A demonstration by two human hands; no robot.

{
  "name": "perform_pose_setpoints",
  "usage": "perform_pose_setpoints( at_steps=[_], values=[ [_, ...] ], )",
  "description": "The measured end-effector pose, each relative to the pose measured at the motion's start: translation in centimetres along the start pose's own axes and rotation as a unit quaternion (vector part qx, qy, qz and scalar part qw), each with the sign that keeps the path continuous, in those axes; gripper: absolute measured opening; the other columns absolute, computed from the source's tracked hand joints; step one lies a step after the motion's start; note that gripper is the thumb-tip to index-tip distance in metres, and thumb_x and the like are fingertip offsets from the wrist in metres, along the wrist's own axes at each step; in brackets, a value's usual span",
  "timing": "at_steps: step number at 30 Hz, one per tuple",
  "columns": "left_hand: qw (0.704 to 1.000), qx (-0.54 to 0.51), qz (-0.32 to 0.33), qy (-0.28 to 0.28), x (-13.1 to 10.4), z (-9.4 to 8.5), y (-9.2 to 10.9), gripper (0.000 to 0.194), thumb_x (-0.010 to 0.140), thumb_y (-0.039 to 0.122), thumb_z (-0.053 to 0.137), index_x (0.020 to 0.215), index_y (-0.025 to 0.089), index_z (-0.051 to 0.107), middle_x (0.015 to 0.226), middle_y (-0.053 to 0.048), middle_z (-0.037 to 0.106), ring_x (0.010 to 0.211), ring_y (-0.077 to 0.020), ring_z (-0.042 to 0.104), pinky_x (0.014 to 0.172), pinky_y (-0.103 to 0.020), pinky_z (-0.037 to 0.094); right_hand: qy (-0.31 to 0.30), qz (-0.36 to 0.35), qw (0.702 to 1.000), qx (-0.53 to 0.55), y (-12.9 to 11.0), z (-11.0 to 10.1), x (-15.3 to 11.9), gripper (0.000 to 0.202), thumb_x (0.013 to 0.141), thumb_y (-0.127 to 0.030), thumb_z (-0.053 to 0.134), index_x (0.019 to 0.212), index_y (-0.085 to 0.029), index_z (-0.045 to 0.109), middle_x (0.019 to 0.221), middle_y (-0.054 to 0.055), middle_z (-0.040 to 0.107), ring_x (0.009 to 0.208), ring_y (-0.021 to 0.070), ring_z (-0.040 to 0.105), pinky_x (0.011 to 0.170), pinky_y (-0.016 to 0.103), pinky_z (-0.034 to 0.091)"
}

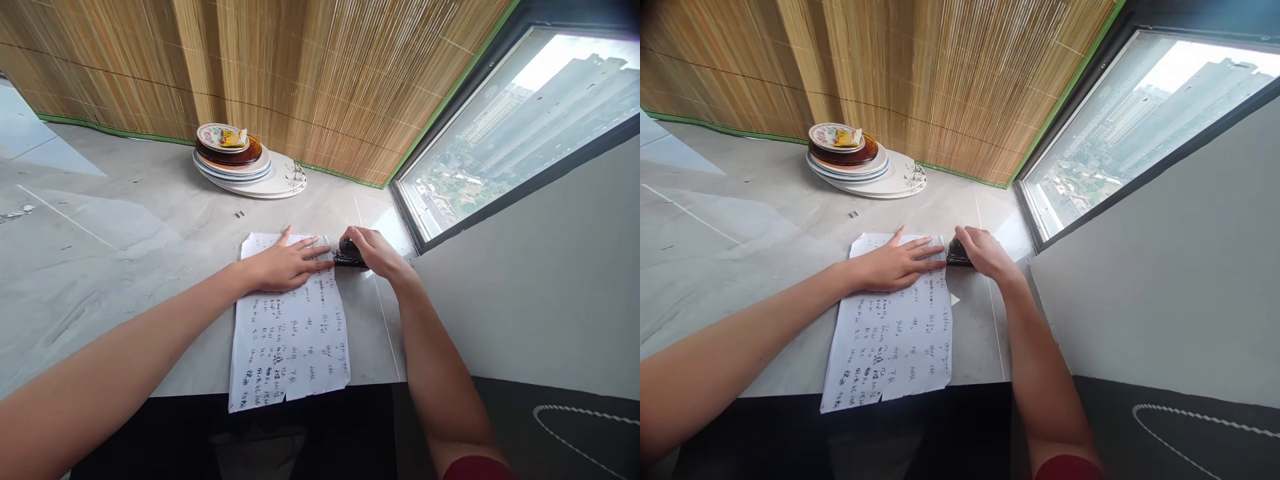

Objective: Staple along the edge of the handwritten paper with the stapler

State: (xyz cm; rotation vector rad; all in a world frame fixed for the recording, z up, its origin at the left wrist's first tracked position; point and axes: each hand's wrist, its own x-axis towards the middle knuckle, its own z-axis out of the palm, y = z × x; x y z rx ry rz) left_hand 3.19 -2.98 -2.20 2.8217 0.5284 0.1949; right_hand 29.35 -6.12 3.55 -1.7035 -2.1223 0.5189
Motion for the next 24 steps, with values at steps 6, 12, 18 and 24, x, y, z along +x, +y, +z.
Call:
perform_pose_setpoints(
  at_steps=[6, 12, 18, 24],
  values=[
    [1.000, -0.006, 0.003, 0.001, 0.1, 0.1, 0.1, 0.057, 0.108, 0.032, 0.042, 0.163, 0.050, 0.041, 0.178, 0.007, 0.028, 0.166, -0.0321, 0.022, 0.131, -0.070, 0.005, 0.032, 0.065, 0.997, -0.041, -0.8, 2.3, 0.7, 0.054, 0.112, -0.046, 0.029, 0.068, -0.024, 0.052, 0.076, 0.008, 0.066, 0.074, 0.0217, 0.057, 0.071, 0.035, 0.037],
    [1.000, -0.015, 0.002, -0.007, 0.1, -0.1, 0.0, 0.059, 0.108, 0.032, 0.042, 0.164, 0.050, 0.040, 0.178, 0.008, 0.025, 0.167, -0.0328, 0.019, 0.132, -0.070, 0.004, 0.034, 0.049, 0.995, -0.085, -1.2, 2.5, 0.6, 0.052, 0.112, -0.040, 0.031, 0.065, -0.024, 0.044, 0.073, 0.007, 0.063, 0.071, 0.0197, 0.055, 0.065, 0.034, 0.032],
    [1.000, -0.017, -0.001, -0.019, 0.0, -0.3, 0.2, 0.058, 0.108, 0.033, 0.040, 0.164, 0.049, 0.040, 0.179, 0.008, 0.024, 0.167, -0.0328, 0.016, 0.131, -0.071, 0.004, 0.050, 0.042, 0.988, -0.142, -1.0, 2.7, 0.6, 0.050, 0.112, -0.039, 0.036, 0.065, -0.023, 0.044, 0.074, 0.005, 0.062, 0.069, 0.0177, 0.054, 0.064, 0.032, 0.029],
    [0.999, -0.019, -0.008, -0.029, 0.1, -0.3, 0.2, 0.059, 0.107, 0.033, 0.041, 0.164, 0.049, 0.039, 0.179, 0.009, 0.022, 0.167, -0.0323, 0.014, 0.132, -0.070, 0.002, 0.051, 0.048, 0.984, -0.165, -1.2, 3.0, 0.6, 0.050, 0.112, -0.037, 0.035, 0.067, -0.022, 0.050, 0.076, 0.006, 0.064, 0.070, 0.0179, 0.056, 0.064, 0.033, 0.030]
  ],
)
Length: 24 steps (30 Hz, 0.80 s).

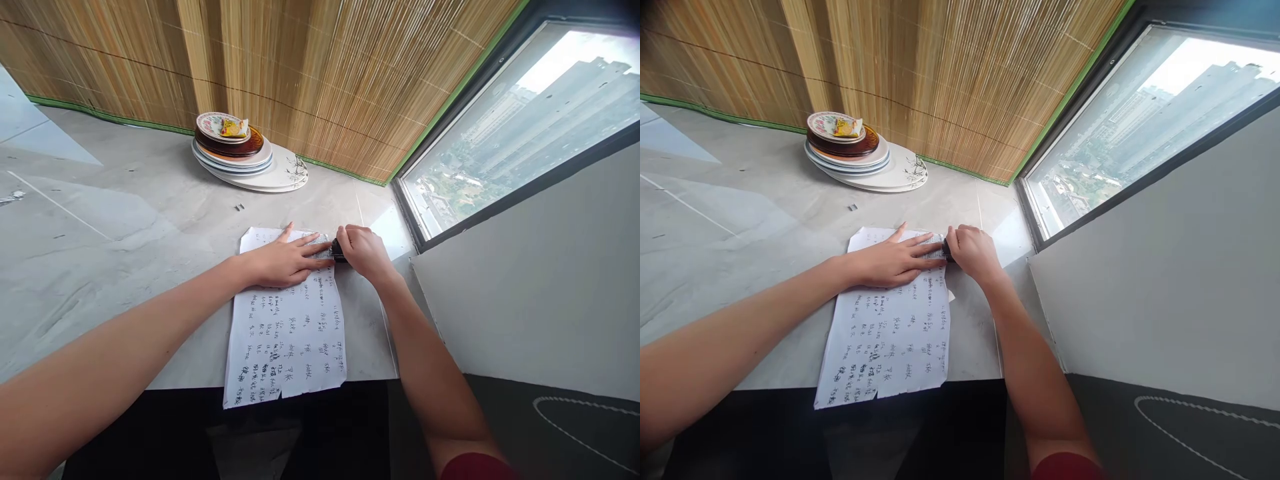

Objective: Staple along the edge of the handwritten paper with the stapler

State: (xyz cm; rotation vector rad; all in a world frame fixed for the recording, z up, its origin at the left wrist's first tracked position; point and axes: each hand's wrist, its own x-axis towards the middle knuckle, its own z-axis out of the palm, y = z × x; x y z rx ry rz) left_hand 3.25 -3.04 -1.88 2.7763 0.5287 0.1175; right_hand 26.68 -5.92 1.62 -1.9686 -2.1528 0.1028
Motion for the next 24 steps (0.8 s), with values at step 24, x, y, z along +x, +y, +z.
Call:
perform_pose_setpoints(
  at_steps=[24],
  values=[
    [1.000, -0.014, 0.001, 0.024, 0.06, 0.47, -0.05, 0.058, 0.106, 0.034, 0.045, 0.162, 0.051, 0.043, 0.178, 0.009, 0.026, 0.166, -0.0328, 0.019, 0.132, -0.070, 0.005, 0.004, 0.003, 0.999, -0.038, -0.93, 0.08, -0.10, 0.052, 0.112, -0.033, 0.034, 0.067, -0.021, 0.057, 0.080, 0.010, 0.067, 0.075, 0.0215, 0.059, 0.071, 0.035, 0.035]
  ],
)
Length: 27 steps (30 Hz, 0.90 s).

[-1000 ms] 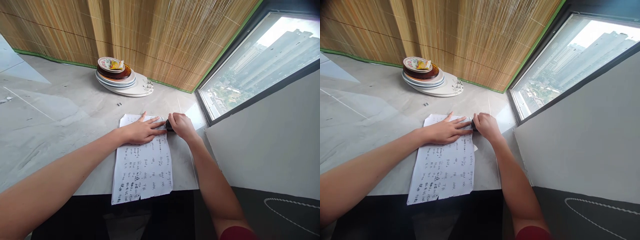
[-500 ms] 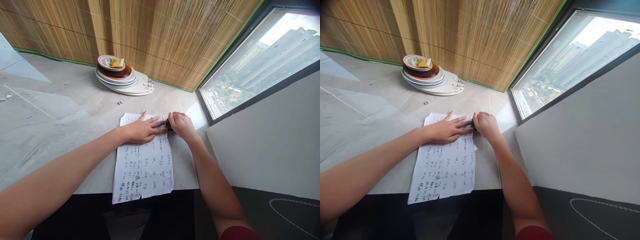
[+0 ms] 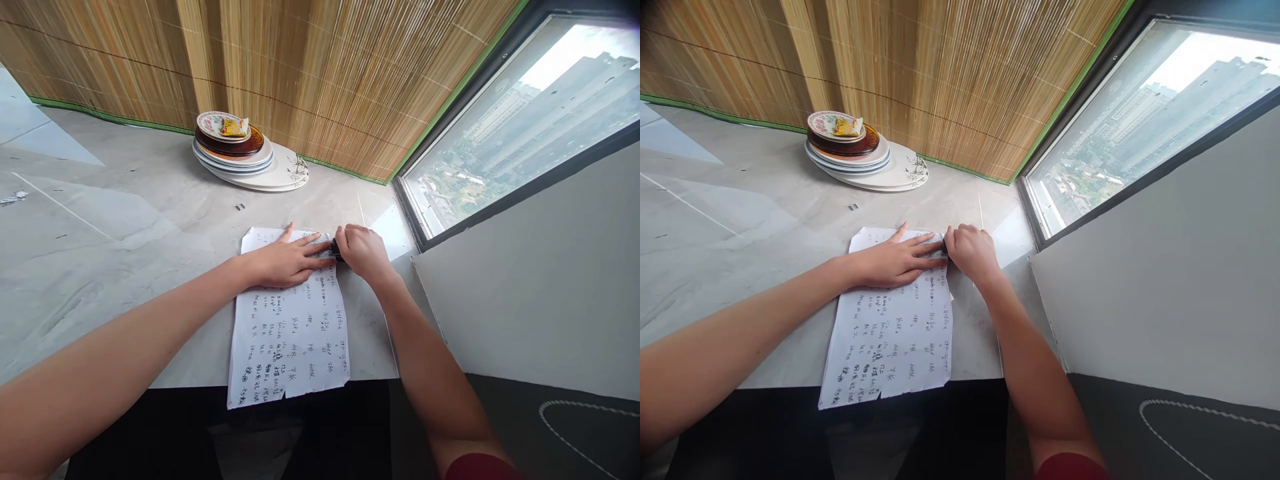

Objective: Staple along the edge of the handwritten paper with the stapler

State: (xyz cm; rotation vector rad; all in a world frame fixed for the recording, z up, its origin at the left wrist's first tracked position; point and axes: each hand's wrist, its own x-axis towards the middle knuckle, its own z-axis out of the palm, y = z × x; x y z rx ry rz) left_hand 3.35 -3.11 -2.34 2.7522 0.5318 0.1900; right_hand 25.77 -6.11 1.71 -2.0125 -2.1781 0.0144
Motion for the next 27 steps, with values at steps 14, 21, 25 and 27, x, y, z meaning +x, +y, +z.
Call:
perform_pose_setpoints(
  at_steps=[14, 21, 25, 27],
  values=[
    [1.000, 0.009, 0.007, 0.009, -0.1, 0.1, -0.1, 0.058, 0.107, 0.032, 0.044, 0.163, 0.050, 0.041, 0.181, 0.006, 0.018, 0.166, -0.0328, 0.020, 0.132, -0.069, 0.003, -0.002, -0.068, 0.997, -0.038, 0.2, 0.7, -0.2, 0.058, 0.114, -0.035, 0.025, 0.078, -0.020, 0.068, 0.086, 0.012, 0.070, 0.088, 0.0242, 0.062, 0.075, 0.035, 0.037],
    [1.000, 0.019, -0.003, -0.018, -0.2, -0.3, 0.1, 0.056, 0.109, 0.032, 0.043, 0.162, 0.050, 0.043, 0.180, 0.005, 0.021, 0.166, -0.0326, 0.021, 0.131, -0.071, 0.004, -0.019, 0.022, 0.998, 0.048, 5.5, -0.6, 0.8, 0.061, 0.115, -0.045, 0.024, 0.074, -0.022, 0.064, 0.084, 0.010, 0.071, 0.081, 0.0241, 0.062, 0.070, 0.034, 0.035],
    [1.000, 0.017, -0.003, -0.019, -0.2, -0.4, 0.1, 0.056, 0.109, 0.033, 0.043, 0.162, 0.050, 0.043, 0.179, 0.006, 0.023, 0.166, -0.0320, 0.021, 0.132, -0.070, 0.004, -0.020, 0.041, 0.998, 0.052, 6.1, -0.2, 1.1, 0.063, 0.114, -0.048, 0.024, 0.075, -0.022, 0.067, 0.082, 0.011, 0.071, 0.085, 0.0268, 0.064, 0.073, 0.035, 0.039],
    [1.000, 0.015, -0.005, -0.022, -0.1, -0.5, 0.1, 0.056, 0.109, 0.033, 0.043, 0.162, 0.050, 0.043, 0.179, 0.006, 0.022, 0.166, -0.0319, 0.020, 0.132, -0.070, 0.004, -0.019, 0.044, 0.998, 0.048, 5.9, 0.0, 1.1, 0.063, 0.114, -0.047, 0.024, 0.077, -0.022, 0.069, 0.081, 0.012, 0.071, 0.086, 0.0278, 0.064, 0.074, 0.036, 0.040]
  ],
)
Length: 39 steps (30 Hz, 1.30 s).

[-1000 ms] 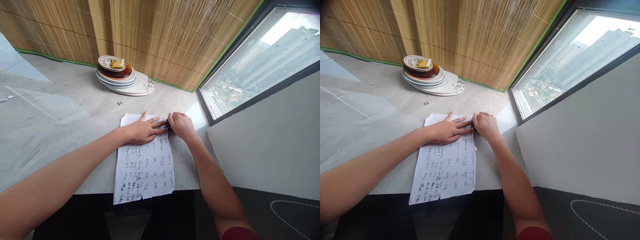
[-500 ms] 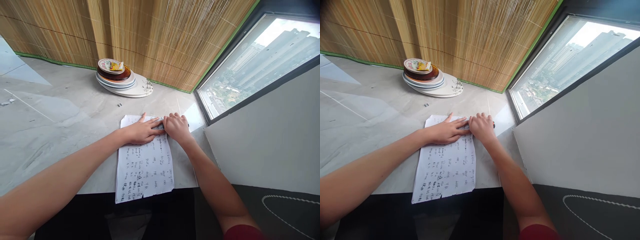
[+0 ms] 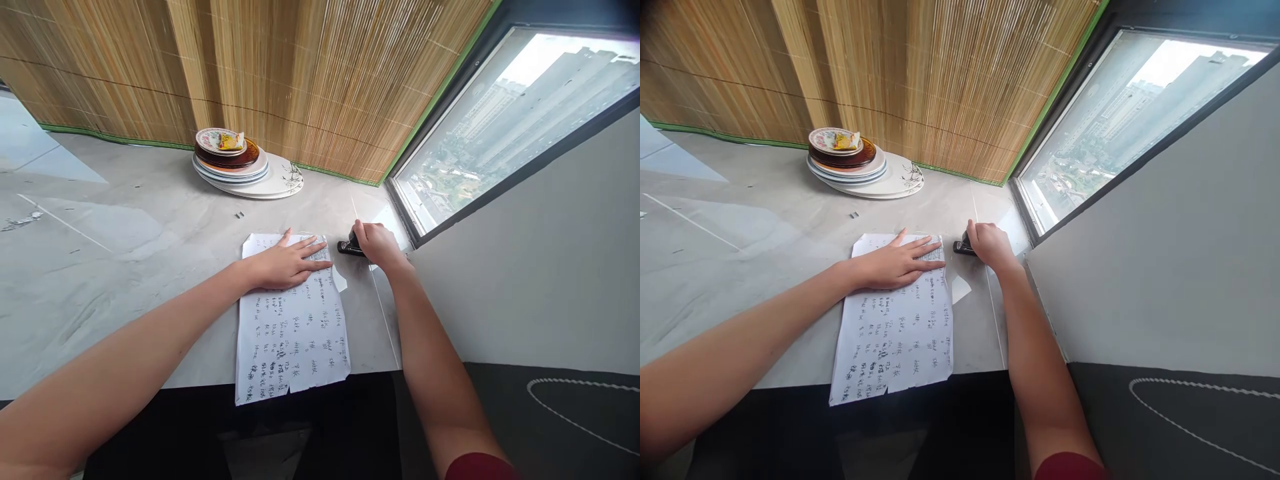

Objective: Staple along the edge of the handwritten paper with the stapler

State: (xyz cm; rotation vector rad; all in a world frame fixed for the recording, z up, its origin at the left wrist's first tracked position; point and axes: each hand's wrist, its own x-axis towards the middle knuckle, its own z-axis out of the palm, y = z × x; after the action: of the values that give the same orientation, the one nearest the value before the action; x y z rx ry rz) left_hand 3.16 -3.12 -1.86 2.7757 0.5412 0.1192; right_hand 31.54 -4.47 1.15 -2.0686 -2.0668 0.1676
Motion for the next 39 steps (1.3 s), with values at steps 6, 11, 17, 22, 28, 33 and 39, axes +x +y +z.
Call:
perform_pose_setpoints(
  at_steps=[6, 11, 17, 22, 28, 33, 39],
  values=[
    [1.000, 0.001, 0.001, -0.002, 0.0, -0.1, 0.1, 0.056, 0.109, 0.034, 0.042, 0.162, 0.048, 0.043, 0.179, 0.006, 0.023, 0.167, -0.0302, 0.018, 0.132, -0.068, 0.005, 0.007, 0.003, 1.000, -0.008, -0.1, 0.0, 0.0, 0.063, 0.113, -0.045, 0.025, 0.078, -0.022, 0.072, 0.080, 0.013, 0.071, 0.084, 0.0284, 0.063, 0.074, 0.037, 0.041],
    [1.000, 0.013, 0.000, -0.011, 0.1, 0.0, 0.0, 0.055, 0.109, 0.033, 0.039, 0.163, 0.046, 0.042, 0.180, 0.004, 0.022, 0.167, -0.0288, 0.018, 0.132, -0.067, 0.005, 0.011, 0.004, 1.000, -0.005, 0.0, 0.3, 0.1, 0.065, 0.113, -0.050, 0.025, 0.080, -0.022, 0.073, 0.077, 0.012, 0.069, 0.084, 0.0278, 0.063, 0.074, 0.036, 0.041],
    [0.997, 0.042, 0.015, 0.058, 0.1, 0.0, 0.2, 0.049, 0.108, 0.036, 0.046, 0.156, 0.037, 0.053, 0.171, -0.004, 0.043, 0.158, -0.0309, 0.037, 0.131, -0.062, 0.017, 0.008, 0.002, 0.998, 0.057, 0.0, -0.1, 0.0, 0.069, 0.111, -0.061, 0.023, 0.086, -0.022, 0.073, 0.082, 0.011, 0.071, 0.089, 0.0273, 0.065, 0.079, 0.036, 0.044],
    [0.993, 0.058, 0.000, 0.107, 0.2, -0.1, 0.0, 0.035, 0.109, 0.038, 0.049, 0.130, 0.023, 0.073, 0.137, -0.013, 0.067, 0.125, -0.0301, 0.062, 0.110, -0.050, 0.048, -0.058, -0.129, 0.968, 0.205, 2.3, -2.4, -0.5, 0.058, 0.103, -0.072, 0.044, 0.125, -0.023, 0.067, 0.107, 0.007, 0.072, 0.097, 0.0234, 0.065, 0.084, 0.034, 0.045],
    [0.988, -0.033, -0.003, 0.153, 0.4, 1.0, -1.4, 0.031, 0.107, 0.029, 0.052, 0.129, 0.026, 0.073, 0.135, -0.009, 0.069, 0.124, -0.0280, 0.062, 0.109, -0.050, 0.048, -0.105, -0.145, 0.971, 0.156, 4.9, -1.6, 0.2, 0.035, 0.084, -0.053, 0.079, 0.091, -0.021, 0.065, 0.084, 0.002, 0.065, 0.078, 0.0195, 0.057, 0.071, 0.032, 0.038],
    [0.940, -0.239, -0.042, 0.238, 0.6, 0.4, -2.5, 0.026, 0.099, 0.027, 0.053, 0.111, 0.023, 0.076, 0.123, -0.009, 0.071, 0.118, -0.0264, 0.063, 0.108, -0.045, 0.048, 0.041, -0.062, 0.953, 0.293, 2.2, -1.3, 0.1, 0.034, 0.087, -0.051, 0.076, 0.088, -0.021, 0.061, 0.079, 0.000, 0.060, 0.072, 0.0155, 0.051, 0.066, 0.031, 0.036],
    [0.732, -0.506, -0.167, 0.425, 0.5, 0.3, -5.1, 0.015, 0.079, 0.024, 0.057, 0.087, 0.020, 0.069, 0.093, -0.004, 0.068, 0.091, -0.0207, 0.062, 0.083, -0.033, 0.050, -0.029, -0.158, 0.924, 0.348, -6.3, -0.1, -3.8, 0.030, 0.087, -0.044, 0.078, 0.099, -0.021, 0.065, 0.088, 0.000, 0.066, 0.079, 0.0160, 0.056, 0.072, 0.030, 0.041]
  ],
)
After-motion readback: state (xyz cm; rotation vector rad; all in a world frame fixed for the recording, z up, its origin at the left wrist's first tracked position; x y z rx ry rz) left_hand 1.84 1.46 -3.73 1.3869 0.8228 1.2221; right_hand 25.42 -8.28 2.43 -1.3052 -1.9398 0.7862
